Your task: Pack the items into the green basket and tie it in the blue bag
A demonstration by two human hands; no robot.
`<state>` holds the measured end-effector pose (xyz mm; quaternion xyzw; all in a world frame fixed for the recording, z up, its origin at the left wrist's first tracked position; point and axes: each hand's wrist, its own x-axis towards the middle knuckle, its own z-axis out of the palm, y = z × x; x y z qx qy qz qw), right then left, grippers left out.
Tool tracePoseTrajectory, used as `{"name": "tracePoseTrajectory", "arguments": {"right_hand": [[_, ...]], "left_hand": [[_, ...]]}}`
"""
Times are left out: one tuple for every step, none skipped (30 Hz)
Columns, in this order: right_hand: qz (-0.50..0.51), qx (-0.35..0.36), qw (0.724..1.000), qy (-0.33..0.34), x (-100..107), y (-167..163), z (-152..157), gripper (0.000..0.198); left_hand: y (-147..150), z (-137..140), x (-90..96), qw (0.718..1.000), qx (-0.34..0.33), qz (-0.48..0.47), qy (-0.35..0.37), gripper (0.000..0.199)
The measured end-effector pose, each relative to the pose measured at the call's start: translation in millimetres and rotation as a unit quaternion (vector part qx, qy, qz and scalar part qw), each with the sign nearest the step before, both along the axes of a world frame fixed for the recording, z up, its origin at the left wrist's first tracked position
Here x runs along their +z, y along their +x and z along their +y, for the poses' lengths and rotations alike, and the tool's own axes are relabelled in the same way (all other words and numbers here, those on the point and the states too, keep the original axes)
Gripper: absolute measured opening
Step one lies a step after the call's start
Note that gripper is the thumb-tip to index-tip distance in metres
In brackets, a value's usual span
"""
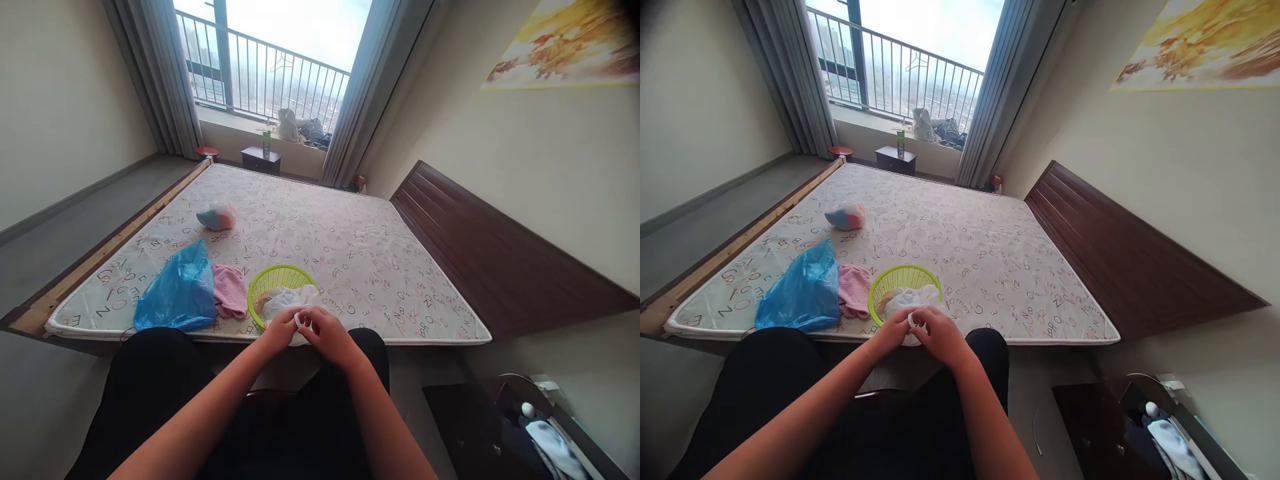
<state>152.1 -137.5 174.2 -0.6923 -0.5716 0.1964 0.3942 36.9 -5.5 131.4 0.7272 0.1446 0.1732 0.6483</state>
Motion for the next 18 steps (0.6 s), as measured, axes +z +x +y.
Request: {"name": "tracePoseTrajectory", "arguments": {"right_hand": [[-0.009, -0.009, 1.0, 0.009, -1.7, -2.7, 1.2, 0.016], [-0.014, -0.023, 0.999, 0.021, -3.5, -5.3, 3.2, 0.015], [-0.018, -0.038, 0.999, 0.032, -5.3, -7.4, 5.6, 0.015], [-0.022, -0.052, 0.998, 0.041, -6.9, -9.2, 8.2, 0.014], [-0.026, -0.064, 0.997, 0.046, -8.3, -10.5, 10.7, 0.014], [-0.027, -0.074, 0.996, 0.05, -9.4, -11.4, 12.9, 0.013], [-0.025, -0.084, 0.995, 0.055, -10.4, -12.1, 14.7, 0.013], [-0.018, -0.092, 0.994, 0.062, -11.2, -12.4, 16.1, 0.012], [-0.006, -0.099, 0.993, 0.068, -12.0, -12.3, 17.0, 0.012], [0.008, -0.103, 0.992, 0.075, -12.9, -11.9, 17.4, 0.013], [0.02, -0.106, 0.991, 0.083, -14.0, -11.0, 17.4, 0.014], [0.026, -0.107, 0.99, 0.09, -15.2, -9.6, 17.1, 0.015], [0.024, -0.11, 0.989, 0.098, -16.5, -7.8, 16.4, 0.016], [0.014, -0.117, 0.988, 0.104, -17.8, -5.5, 15.6, 0.015], [-0.002, -0.126, 0.986, 0.108, -19.2, -3.1, 14.7, 0.014], [-0.016, -0.134, 0.985, 0.109, -20.3, -0.6, 13.7, 0.014], [-0.025, -0.138, 0.985, 0.104, -21.2, 1.8, 12.7, 0.016], [-0.023, -0.138, 0.986, 0.092, -21.7, 3.9, 11.7, 0.02]], "left_hand": [[0.1, -0.5, 0.7, 1.0, -0.001, -0.001, -0.005, 0.022], [-0.1, -1.4, 0.7, 1.0, -0.005, -0.002, -0.012, 0.021], [-0.5, -2.3, 0.2, 1.0, -0.01, -0.001, -0.019, 0.022], [-1.1, -3.2, -0.7, 1.0, -0.013, 0.003, -0.023, 0.024], [-2.0, -3.8, -1.9, 1.0, -0.014, 0.011, -0.022, 0.025], [-3.0, -4.0, -3.2, 1.0, -0.012, 0.023, -0.016, 0.024], [-3.9, -4.0, -4.5, 0.999, -0.01, 0.035, -0.005, 0.02], [-4.7, -3.5, -5.6, 0.999, -0.008, 0.047, 0.009, 0.016], [-5.2, -2.9, -6.5, 0.998, -0.007, 0.054, 0.023, 0.014], [-5.5, -2.0, -7.0, 0.998, -0.006, 0.054, 0.034, 0.017], [-5.5, -1.0, -7.2, 0.998, -0.007, 0.048, 0.041, 0.021], [-5.2, 0.1, -7.1, 0.998, -0.009, 0.036, 0.042, 0.025], [-4.8, 1.2, -6.8, 0.999, -0.012, 0.021, 0.038, 0.029], [-4.5, 2.2, -6.4, 0.999, -0.014, 0.008, 0.031, 0.033], [-4.2, 3.2, -6.3, 1.0, -0.014, -0.002, 0.024, 0.037], [-4.1, 4.0, -6.6, 1.0, -0.013, -0.007, 0.019, 0.039], [-4.2, 4.6, -7.5, 1.0, -0.013, -0.006, 0.015, 0.041], [-4.5, 5.0, -9.0, 1.0, -0.014, -0.002, 0.011, 0.043]]}}
